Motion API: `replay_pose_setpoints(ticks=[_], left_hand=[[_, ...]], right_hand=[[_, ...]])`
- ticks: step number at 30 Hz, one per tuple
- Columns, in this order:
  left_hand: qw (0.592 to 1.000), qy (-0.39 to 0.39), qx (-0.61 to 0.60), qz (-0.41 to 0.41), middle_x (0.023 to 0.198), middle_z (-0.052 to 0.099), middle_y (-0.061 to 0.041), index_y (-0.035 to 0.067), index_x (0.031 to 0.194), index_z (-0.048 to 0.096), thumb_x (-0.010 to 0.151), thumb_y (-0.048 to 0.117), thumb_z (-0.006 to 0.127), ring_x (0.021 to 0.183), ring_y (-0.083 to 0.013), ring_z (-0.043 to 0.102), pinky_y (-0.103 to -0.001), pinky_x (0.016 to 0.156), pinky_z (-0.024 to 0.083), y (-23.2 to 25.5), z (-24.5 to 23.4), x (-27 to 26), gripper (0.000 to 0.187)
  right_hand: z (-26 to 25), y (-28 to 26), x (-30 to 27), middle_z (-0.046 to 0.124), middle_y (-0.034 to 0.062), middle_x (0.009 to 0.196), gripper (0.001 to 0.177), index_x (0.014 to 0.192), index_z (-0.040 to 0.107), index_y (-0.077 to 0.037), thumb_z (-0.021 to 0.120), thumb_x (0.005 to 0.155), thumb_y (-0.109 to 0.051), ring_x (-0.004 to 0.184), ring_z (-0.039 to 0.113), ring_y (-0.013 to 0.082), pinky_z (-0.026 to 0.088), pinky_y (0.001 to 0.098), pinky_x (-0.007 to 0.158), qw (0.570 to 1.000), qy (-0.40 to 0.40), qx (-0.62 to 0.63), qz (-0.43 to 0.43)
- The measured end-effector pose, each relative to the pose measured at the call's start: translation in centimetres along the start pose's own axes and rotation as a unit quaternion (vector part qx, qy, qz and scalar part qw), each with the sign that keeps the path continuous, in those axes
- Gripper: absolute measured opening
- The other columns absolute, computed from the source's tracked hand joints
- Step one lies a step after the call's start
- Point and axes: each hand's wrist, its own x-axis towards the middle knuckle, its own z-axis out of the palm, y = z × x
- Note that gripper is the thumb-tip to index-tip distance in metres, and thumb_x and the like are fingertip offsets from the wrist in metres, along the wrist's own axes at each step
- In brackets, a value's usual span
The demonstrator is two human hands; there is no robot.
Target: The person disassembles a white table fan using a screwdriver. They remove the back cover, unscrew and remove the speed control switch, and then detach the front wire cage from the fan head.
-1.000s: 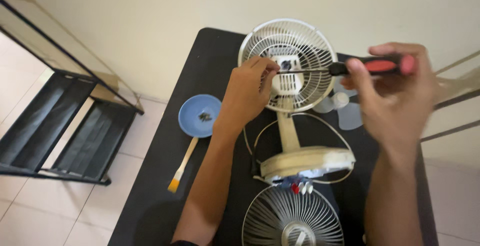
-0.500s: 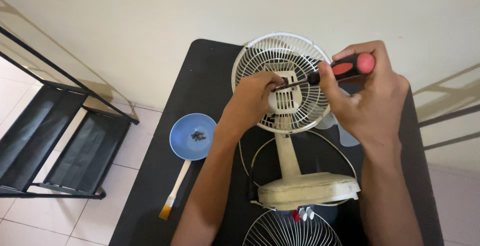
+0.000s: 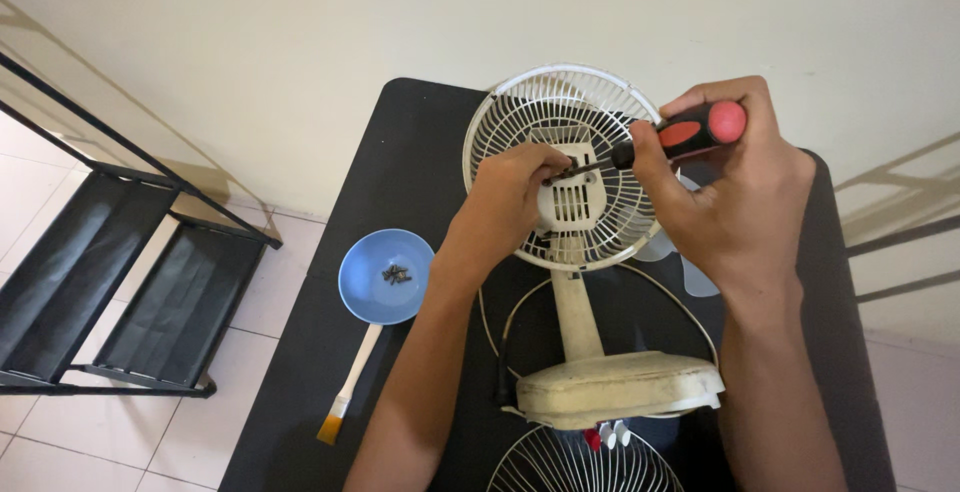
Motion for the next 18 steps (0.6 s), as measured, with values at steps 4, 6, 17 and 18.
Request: replay_pose_setpoints(ticks=[4, 6, 17, 18], left_hand=[[0.997, -0.026, -0.073, 0.013, 0.109, 0.075, -0.016, 0.000, 0.119, 0.069, 0.097, -0.001, 0.059, 0.097, -0.0285, 0.077, -0.035, 0.086, 0.059, 0.4, -0.4, 0.0, 0.024], [0.998, -0.032, -0.058, 0.014, 0.108, 0.076, -0.016, 0.001, 0.120, 0.070, 0.100, 0.001, 0.060, 0.097, -0.0275, 0.077, -0.035, 0.085, 0.059, 0.5, -0.4, 0.1, 0.022], [0.997, -0.047, -0.059, -0.002, 0.106, 0.078, -0.012, 0.003, 0.121, 0.070, 0.097, 0.003, 0.067, 0.094, -0.0201, 0.079, -0.031, 0.081, 0.066, -0.3, -0.6, 0.5, 0.024], [0.997, -0.047, -0.066, -0.010, 0.107, 0.078, -0.012, 0.003, 0.121, 0.070, 0.097, 0.003, 0.067, 0.095, -0.0197, 0.079, -0.031, 0.081, 0.066, -0.4, -0.7, 0.4, 0.024]], right_hand=[[-0.5, -0.4, 1.7, 0.071, 0.0105, 0.094, 0.034, 0.115, 0.055, 0.001, 0.084, 0.102, -0.010, 0.087, 0.074, 0.0143, 0.060, 0.0264, 0.073, 0.998, -0.050, 0.026, -0.033], [-0.5, -0.4, 2.7, 0.067, 0.0134, 0.095, 0.037, 0.116, 0.055, 0.002, 0.083, 0.094, -0.010, 0.088, 0.071, 0.0170, 0.060, 0.0285, 0.073, 0.994, -0.080, 0.055, -0.058], [0.9, 0.4, 2.9, 0.066, 0.0175, 0.110, 0.058, 0.134, 0.045, 0.005, 0.083, 0.090, 0.010, 0.105, 0.069, 0.0223, 0.063, 0.0341, 0.095, 0.986, -0.024, 0.152, -0.062], [1.0, 0.6, 2.7, 0.067, 0.0197, 0.109, 0.061, 0.134, 0.045, 0.007, 0.083, 0.086, 0.010, 0.105, 0.069, 0.0249, 0.062, 0.0363, 0.094, 0.990, -0.026, 0.123, -0.072]])
